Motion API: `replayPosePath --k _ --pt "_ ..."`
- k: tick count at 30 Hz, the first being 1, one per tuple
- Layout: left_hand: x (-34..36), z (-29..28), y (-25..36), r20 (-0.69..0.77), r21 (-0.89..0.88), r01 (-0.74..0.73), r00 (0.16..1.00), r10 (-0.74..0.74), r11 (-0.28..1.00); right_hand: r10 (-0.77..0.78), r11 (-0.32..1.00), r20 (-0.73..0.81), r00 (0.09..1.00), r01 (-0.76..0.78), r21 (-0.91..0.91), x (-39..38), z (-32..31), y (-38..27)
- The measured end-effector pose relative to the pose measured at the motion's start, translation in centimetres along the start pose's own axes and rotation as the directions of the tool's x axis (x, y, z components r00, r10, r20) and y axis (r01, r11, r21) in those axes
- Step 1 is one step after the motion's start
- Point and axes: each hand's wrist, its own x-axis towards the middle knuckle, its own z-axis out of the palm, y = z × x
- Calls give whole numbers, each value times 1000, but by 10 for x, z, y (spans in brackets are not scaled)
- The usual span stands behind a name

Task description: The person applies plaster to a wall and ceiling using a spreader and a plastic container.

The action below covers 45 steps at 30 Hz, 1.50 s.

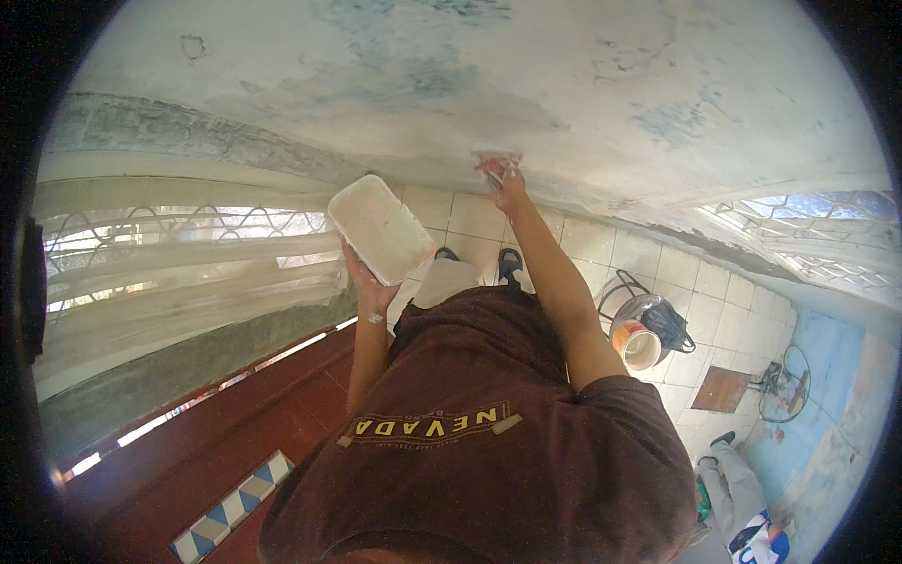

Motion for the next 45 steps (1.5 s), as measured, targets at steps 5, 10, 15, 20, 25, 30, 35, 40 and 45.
replayPosePath --k 5,10,15,20,25,30,35,40,45 --pt "5 5 8 17 50 22 1000 -22 999 -90 885 28 996 67 460 -51 76 -105" --pt "30 10 9 142 33 127 981 -130 991 -401 693 262 878 104 713 -213 148 -224" --pt "54 10 23 156 -23 148 977 -143 989 -625 685 389 677 235 690 -230 95 -228" --pt "54 -6 66 107 -11 170 980 -168 985 -493 845 -150 857 512 151 -114 32 -80" --pt "52 -30 108 99 61 133 985 -139 989 -78 990 -33 996 74 -116 -13 8 40" --pt "64 -52 143 81 35 159 984 -162 987 -158 987 -8 987 158 9 13 58 31" --pt "69 -56 168 73 17 125 989 -126 992 -132 853 262 956 -25 521 -55 131 -85" --pt "74 -48 180 98 52 162 981 -166 985 -639 666 238 732 370 648 -210 173 -192" --pt "88 -61 188 125 56 268 954 -273 962 -930 360 -159 333 911 -201 -216 125 -162"
